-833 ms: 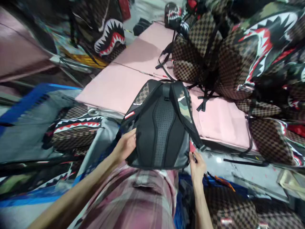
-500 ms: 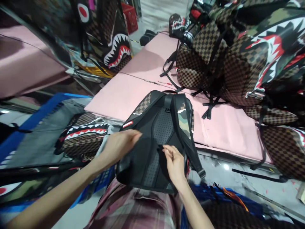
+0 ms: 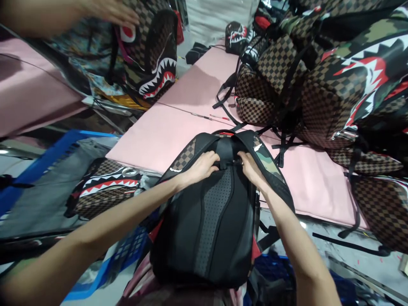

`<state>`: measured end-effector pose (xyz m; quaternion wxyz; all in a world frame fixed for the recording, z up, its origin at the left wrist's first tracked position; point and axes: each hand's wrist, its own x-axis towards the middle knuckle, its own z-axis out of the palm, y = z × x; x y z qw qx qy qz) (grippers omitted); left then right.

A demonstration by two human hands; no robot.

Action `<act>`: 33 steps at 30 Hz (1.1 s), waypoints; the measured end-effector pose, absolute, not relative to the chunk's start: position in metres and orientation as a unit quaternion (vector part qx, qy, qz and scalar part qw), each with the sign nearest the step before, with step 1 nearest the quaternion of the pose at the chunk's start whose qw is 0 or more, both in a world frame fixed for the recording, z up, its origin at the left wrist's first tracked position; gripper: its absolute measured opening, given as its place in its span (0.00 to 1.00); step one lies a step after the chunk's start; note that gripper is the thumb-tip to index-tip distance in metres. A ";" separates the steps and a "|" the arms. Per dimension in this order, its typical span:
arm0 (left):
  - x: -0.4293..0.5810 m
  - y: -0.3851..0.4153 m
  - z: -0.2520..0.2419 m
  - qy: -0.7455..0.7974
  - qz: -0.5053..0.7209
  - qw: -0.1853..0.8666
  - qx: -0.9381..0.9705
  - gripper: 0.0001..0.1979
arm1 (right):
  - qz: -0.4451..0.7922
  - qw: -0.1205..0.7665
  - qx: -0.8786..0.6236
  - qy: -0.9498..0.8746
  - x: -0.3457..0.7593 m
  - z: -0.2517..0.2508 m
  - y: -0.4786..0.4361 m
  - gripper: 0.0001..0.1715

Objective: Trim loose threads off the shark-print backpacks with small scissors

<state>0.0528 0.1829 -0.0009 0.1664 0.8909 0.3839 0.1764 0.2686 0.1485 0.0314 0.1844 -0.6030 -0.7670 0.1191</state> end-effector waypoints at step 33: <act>0.078 0.154 0.014 0.266 0.021 0.189 0.945 0.13 | 0.181 0.065 -0.485 -0.853 0.303 0.018 0.065 0.30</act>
